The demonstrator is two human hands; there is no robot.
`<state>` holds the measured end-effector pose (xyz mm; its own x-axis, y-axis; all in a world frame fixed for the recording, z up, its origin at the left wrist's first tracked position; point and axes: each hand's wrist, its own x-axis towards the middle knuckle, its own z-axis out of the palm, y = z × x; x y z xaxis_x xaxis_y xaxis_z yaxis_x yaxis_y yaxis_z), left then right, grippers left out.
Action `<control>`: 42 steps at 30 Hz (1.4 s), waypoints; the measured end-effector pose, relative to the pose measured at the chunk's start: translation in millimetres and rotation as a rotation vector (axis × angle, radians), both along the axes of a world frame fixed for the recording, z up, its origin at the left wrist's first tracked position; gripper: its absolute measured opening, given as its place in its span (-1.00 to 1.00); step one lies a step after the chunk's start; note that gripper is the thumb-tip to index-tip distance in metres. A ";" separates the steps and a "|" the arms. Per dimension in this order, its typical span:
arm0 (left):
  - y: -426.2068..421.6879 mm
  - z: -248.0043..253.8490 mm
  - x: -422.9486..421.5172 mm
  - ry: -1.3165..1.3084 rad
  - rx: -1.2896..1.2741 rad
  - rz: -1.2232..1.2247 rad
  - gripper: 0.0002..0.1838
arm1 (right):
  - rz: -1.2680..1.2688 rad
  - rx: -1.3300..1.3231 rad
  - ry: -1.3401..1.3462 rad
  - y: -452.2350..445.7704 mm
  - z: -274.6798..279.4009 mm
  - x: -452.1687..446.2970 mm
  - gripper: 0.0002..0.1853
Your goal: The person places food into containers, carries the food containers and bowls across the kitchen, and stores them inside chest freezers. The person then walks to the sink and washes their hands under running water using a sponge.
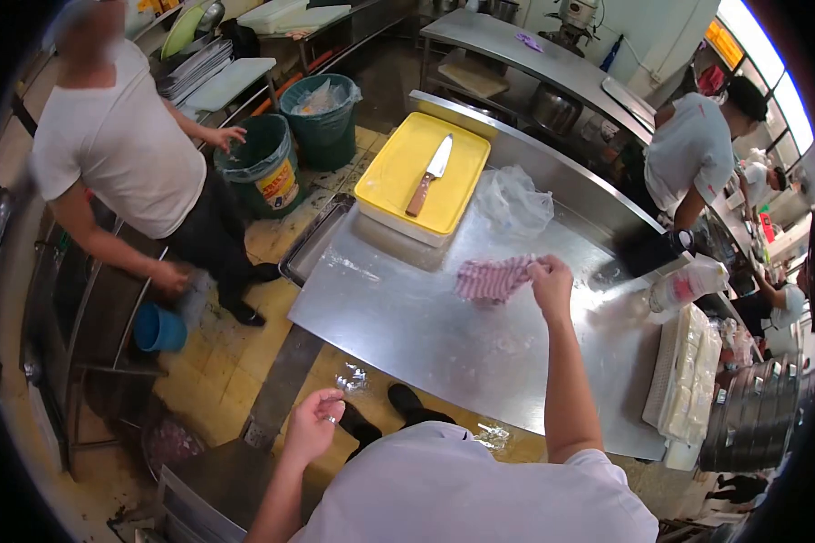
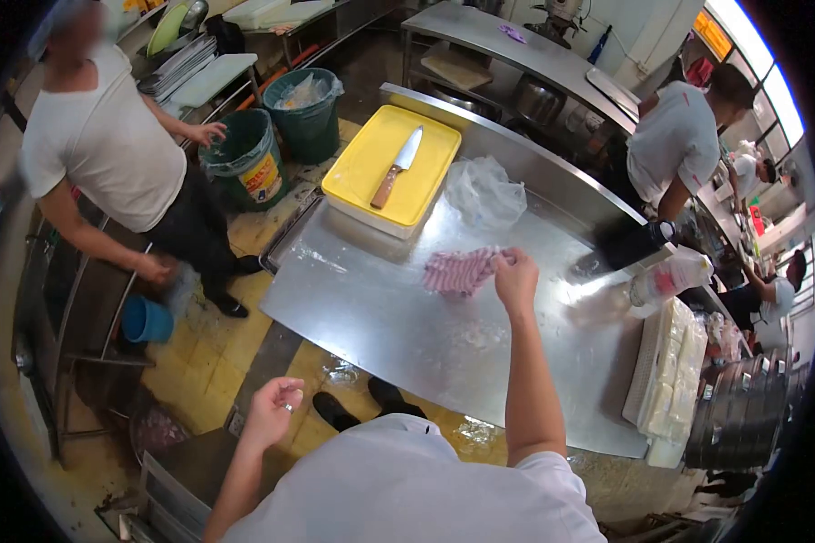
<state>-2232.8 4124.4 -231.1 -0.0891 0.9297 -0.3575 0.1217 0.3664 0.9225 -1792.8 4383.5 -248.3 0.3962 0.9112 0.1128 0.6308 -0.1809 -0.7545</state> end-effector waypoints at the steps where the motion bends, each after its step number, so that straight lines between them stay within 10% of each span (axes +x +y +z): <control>1: -0.5 -2.2 -7.1 -0.010 -0.011 0.007 -0.76 | -0.012 0.013 0.069 5.7 13.8 -6.9 -0.69; 12: -18.6 -2.5 -69.0 0.011 0.013 0.050 -0.77 | 0.022 0.262 0.184 30.9 64.9 -81.9 -0.77; 18: -28.6 -3.9 -89.5 -0.015 -0.013 0.062 -0.76 | 0.115 -0.196 -0.304 -9.1 -13.8 -97.2 -0.63; 25: -49.4 -21.4 -121.2 -0.076 0.057 0.116 -0.73 | 0.417 -0.222 -0.199 -74.0 -52.9 -206.6 -0.67; 37: -116.8 -35.2 -245.9 -0.029 0.211 0.527 -0.74 | 1.042 -0.845 0.970 -160.5 20.7 -525.3 -0.67; 42: -99.6 -39.8 -300.6 -0.057 0.197 0.643 -0.73 | 1.081 -0.944 1.006 -133.6 27.6 -594.8 -0.70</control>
